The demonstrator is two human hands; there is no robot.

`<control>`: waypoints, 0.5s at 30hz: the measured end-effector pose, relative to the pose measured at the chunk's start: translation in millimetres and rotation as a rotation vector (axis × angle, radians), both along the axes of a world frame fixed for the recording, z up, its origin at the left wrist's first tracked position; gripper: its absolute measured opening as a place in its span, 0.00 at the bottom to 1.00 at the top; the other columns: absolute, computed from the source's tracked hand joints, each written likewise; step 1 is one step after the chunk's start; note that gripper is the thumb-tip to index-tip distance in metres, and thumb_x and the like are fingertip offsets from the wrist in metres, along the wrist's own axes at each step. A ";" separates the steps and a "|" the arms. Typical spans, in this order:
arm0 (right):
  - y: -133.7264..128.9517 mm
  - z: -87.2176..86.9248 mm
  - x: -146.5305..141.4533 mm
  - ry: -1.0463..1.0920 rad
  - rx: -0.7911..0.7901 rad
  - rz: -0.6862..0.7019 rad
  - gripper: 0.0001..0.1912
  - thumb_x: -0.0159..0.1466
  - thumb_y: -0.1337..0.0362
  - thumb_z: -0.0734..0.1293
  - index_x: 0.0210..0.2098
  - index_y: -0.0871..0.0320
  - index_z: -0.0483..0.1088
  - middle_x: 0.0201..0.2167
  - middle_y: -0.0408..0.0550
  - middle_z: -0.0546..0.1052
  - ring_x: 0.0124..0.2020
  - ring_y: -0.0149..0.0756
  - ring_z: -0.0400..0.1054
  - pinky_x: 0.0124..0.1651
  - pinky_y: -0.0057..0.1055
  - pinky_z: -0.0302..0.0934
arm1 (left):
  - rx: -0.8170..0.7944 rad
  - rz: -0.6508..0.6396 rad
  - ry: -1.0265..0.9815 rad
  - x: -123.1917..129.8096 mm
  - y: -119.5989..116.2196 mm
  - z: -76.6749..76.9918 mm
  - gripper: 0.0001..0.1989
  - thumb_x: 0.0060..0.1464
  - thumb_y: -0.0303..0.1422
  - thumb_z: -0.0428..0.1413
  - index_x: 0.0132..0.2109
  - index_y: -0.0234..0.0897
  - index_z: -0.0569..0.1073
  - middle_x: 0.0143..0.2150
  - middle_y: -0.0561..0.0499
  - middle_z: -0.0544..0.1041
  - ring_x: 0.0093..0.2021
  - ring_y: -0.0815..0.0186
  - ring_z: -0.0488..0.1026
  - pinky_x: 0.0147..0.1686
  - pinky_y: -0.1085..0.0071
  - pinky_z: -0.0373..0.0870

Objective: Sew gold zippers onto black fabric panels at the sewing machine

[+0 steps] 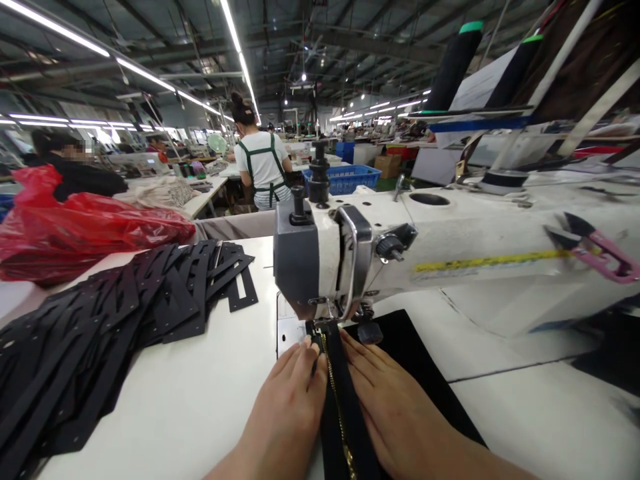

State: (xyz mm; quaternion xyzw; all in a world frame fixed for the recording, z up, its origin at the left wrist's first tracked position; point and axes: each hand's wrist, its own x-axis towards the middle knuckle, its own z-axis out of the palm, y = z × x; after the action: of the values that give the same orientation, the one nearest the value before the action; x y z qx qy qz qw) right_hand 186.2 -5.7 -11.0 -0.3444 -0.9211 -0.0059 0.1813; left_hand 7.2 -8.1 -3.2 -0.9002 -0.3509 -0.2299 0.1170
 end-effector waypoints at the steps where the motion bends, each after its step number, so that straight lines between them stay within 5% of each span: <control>1: 0.2 0.6 0.3 -0.012 0.007 0.011 0.30 0.54 0.75 0.54 0.56 0.74 0.58 0.54 0.66 0.65 0.57 0.48 0.57 0.57 0.48 0.53 | -0.002 -0.002 0.002 0.3 0.1 0.5 0.15 0.60 0.21 0.40 0.48 0.22 0.67 0.44 0.33 0.72 0.47 0.54 0.70 0.44 0.56 0.73; 15: 4.3 2.9 -2.8 0.003 0.160 0.012 0.28 0.55 0.75 0.55 0.56 0.71 0.60 0.53 0.64 0.66 0.55 0.46 0.60 0.53 0.45 0.60 | 0.051 0.018 -0.051 2.3 8.1 -6.0 0.15 0.62 0.23 0.39 0.43 0.25 0.69 0.39 0.37 0.73 0.43 0.57 0.72 0.39 0.60 0.75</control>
State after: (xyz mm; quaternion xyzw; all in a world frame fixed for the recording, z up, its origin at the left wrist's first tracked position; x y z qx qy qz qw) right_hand 183.4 -1.4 -8.1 -0.3235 -0.9194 -0.0777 0.2097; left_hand 9.5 0.0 -9.2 -0.8877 -0.3558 -0.2604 0.1329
